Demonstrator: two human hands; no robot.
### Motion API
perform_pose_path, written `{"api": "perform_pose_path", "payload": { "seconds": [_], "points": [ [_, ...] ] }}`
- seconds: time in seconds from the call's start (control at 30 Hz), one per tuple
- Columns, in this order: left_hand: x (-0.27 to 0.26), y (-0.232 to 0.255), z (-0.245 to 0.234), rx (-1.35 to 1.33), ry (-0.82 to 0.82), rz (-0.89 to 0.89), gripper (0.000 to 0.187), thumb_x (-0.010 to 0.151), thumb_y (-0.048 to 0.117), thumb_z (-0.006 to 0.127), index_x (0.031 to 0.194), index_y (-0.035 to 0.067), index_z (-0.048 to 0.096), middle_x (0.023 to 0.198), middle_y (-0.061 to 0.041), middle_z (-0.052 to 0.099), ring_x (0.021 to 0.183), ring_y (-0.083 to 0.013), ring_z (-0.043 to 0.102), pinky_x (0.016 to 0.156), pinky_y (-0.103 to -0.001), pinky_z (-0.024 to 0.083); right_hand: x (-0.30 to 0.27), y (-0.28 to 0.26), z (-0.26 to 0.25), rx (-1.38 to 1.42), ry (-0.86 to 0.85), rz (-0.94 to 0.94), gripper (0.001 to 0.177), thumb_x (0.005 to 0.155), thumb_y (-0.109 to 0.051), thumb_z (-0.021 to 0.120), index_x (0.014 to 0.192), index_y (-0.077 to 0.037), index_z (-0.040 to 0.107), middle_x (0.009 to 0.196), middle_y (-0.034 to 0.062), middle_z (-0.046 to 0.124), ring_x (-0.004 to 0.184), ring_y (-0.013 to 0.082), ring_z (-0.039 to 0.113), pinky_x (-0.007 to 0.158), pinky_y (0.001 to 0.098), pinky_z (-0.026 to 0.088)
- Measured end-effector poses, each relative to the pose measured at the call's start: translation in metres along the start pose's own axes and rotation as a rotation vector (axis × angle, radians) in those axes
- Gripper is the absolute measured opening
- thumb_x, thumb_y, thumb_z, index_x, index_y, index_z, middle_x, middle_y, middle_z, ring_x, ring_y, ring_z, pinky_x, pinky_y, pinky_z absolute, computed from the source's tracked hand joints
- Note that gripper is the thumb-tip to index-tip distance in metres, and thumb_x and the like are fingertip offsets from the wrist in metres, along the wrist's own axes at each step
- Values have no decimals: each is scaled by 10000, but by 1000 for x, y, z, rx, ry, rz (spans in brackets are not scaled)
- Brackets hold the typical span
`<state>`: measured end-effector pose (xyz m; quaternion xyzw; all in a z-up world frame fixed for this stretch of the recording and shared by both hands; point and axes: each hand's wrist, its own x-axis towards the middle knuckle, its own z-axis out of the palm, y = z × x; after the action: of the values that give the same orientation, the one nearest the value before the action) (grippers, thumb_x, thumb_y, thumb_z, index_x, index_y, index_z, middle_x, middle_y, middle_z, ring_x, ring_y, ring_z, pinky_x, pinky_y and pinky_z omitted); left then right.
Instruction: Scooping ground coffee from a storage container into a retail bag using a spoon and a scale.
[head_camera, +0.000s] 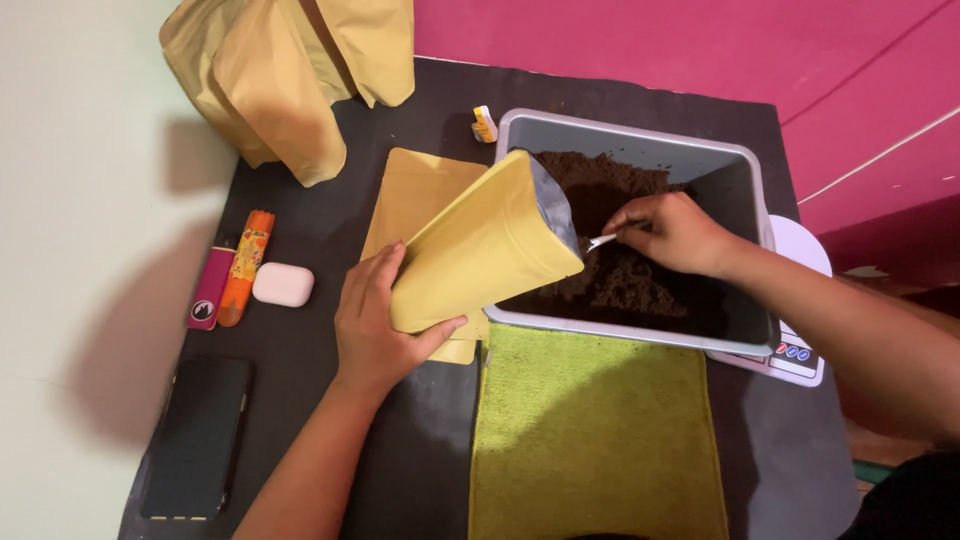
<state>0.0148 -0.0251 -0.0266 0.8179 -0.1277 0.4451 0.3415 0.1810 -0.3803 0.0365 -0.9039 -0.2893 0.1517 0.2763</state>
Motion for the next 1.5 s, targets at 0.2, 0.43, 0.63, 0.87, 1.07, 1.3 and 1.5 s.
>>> {"api": "perform_pose_path", "payload": {
  "seconds": [0.2,0.43,0.63,0.87,1.07,1.3,1.5],
  "points": [
    [-1,-1,-2,11,-21,34,882,642,452,952,1287,-70,651,1212,-226,695,1015,-382,705,940,-468,566,-8,-9,-16,25,29,-23,184,958,-23,633,1065,-2,781,985,216,778,994,450,735,885,570,565],
    [2,0,-8,60,-38,90,878,671,511,930,1284,-61,672,1187,-214,705,982,-378,706,914,-457,575,-22,7,-31,-48,86,-37,146,886,-49,721,1008,-71,799,994,164,786,987,374,746,884,485,563],
    [5,8,-9,86,-35,122,858,683,492,933,1266,-83,675,1175,-229,710,947,-370,707,887,-461,588,-38,-2,-37,-76,161,16,136,881,-110,736,991,-140,809,945,86,790,970,307,750,891,412,551],
    [3,13,-9,137,-32,143,846,705,536,900,1254,-69,683,1166,-212,727,933,-347,717,871,-453,596,-47,-4,-61,-76,182,-5,159,874,-74,737,1004,-131,808,924,117,781,944,325,750,867,417,550],
    [9,27,-20,216,-134,146,874,770,530,953,1290,-70,587,1216,-182,715,1021,-337,737,934,-461,610,-45,-67,-116,-105,128,108,161,983,-56,671,1094,-54,786,874,107,777,614,153,570,574,299,451],
    [10,31,-23,179,-146,122,886,764,515,951,1313,-61,563,1232,-185,702,1035,-340,724,925,-455,597,-33,-136,-132,-134,70,142,163,987,-75,660,1066,-56,801,799,109,797,330,121,345,333,279,248],
    [7,28,-22,182,-126,119,880,755,535,943,1303,-48,576,1224,-161,709,1030,-320,731,919,-442,606,-17,-147,-120,-205,17,-33,193,911,-88,681,1053,-97,811,1037,57,823,917,182,781,896,348,598]
  ]
}}
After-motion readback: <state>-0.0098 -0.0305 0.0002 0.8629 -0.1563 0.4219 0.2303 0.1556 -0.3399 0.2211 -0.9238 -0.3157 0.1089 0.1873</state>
